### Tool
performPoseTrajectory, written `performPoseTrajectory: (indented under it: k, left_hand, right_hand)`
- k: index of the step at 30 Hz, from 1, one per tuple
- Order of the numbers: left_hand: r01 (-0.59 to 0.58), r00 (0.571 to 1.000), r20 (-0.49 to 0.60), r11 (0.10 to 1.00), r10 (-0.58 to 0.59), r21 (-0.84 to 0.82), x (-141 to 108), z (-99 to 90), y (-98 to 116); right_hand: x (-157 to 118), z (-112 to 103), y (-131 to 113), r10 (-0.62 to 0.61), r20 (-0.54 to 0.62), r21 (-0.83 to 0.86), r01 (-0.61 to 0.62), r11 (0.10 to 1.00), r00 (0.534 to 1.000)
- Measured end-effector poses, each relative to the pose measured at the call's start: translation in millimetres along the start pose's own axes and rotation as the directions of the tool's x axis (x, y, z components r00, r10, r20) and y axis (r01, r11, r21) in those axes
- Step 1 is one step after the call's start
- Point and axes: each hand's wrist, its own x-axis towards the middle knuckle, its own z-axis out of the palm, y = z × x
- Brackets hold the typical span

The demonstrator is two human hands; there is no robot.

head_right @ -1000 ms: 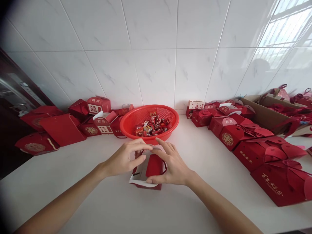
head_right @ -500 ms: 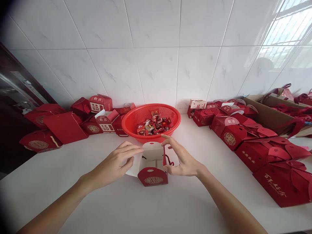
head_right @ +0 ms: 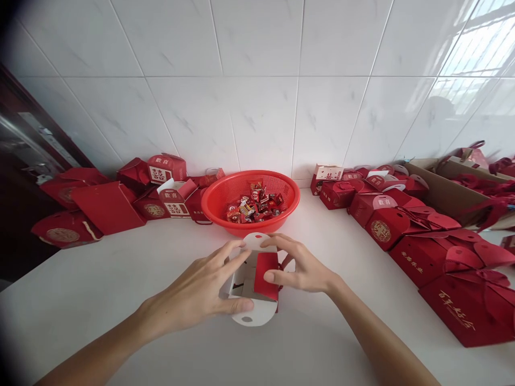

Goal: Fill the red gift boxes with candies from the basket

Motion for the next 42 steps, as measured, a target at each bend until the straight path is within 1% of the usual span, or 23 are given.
performPoseTrajectory:
  k: [2,3,6,9,11,13,15,18,22,23,25,28,31,33,38,40,42]
  left_hand:
    - [-0.025,1.0,-0.013,1.0,0.025,0.012,0,1.7,0]
    - [-0.04,0.999,-0.021,0.999,0.041,0.022,0,2.8,-1]
    - [-0.066,0.998,-0.015,0.996,0.067,0.064,0,5.0,-1]
    - [-0.046,0.999,0.031,0.995,0.043,0.092,-1,5.1,0]
    - [-0.017,0.998,0.064,0.993,0.01,0.114,-3,5.5,2]
    - [0.012,0.997,0.069,0.991,-0.021,0.13,-5,7.2,3]
    - [0.033,0.999,0.029,0.991,-0.038,0.131,-6,9.6,2]
    - [0.059,0.997,-0.065,0.989,-0.05,0.137,-6,12.0,-3]
    - [0.091,0.989,-0.129,0.983,-0.071,0.162,1,9.8,-11]
    - [0.097,0.987,-0.142,0.982,-0.075,0.159,3,9.3,-14]
    - [0.116,0.983,-0.161,0.983,-0.092,0.146,6,9.4,-18]
    - [0.138,0.978,-0.176,0.981,-0.114,0.133,8,12.9,-22]
    - [0.092,0.972,-0.229,0.988,-0.061,0.125,6,16.8,-23]
    - [0.05,0.962,-0.274,0.993,-0.021,0.102,5,17.3,-22]
    - [-0.056,0.93,-0.362,0.998,0.06,0.021,3,10.4,-20]
    - [-0.103,0.919,-0.386,0.994,0.08,-0.039,3,2.9,-21]
    - [-0.135,0.901,-0.426,0.986,0.082,-0.095,8,-9.3,-26]
  right_hand:
    - [1,3,-5,-0.045,0.032,-0.057,0.047,0.997,0.998]
    - [1,3,-6,-0.047,0.037,-0.046,0.048,0.998,0.998]
    - [0,2,-8,0.007,-0.017,0.073,-0.006,0.997,1.0]
    - [-1,-2,-7,0.083,-0.051,0.159,-0.074,0.984,0.995]
    - [-1,-4,-6,0.12,-0.04,0.18,-0.111,0.977,0.992]
    - [0,-5,-4,0.134,-0.022,0.201,-0.127,0.971,0.991]
    - [1,-7,0,0.125,-0.025,0.214,-0.117,0.97,0.992]
    - [5,-7,10,0.131,-0.049,0.226,-0.117,0.967,0.99]
    - [11,3,28,0.175,0.001,0.406,-0.16,0.9,0.985]
    - [13,7,32,0.174,-0.004,0.435,-0.155,0.887,0.985]
    - [15,13,36,0.174,-0.058,0.434,-0.132,0.891,0.983]
    - [17,18,38,0.187,-0.169,0.36,-0.116,0.926,0.968]
    - [17,18,36,0.18,-0.278,0.301,-0.092,0.949,0.944]
    - [16,16,35,0.171,-0.328,0.292,-0.072,0.954,0.929]
    - [15,15,36,0.227,-0.339,0.346,-0.103,0.932,0.913]
    - [15,16,38,0.249,-0.342,0.359,-0.119,0.926,0.906]
    - [16,17,40,0.267,-0.347,0.365,-0.133,0.922,0.899]
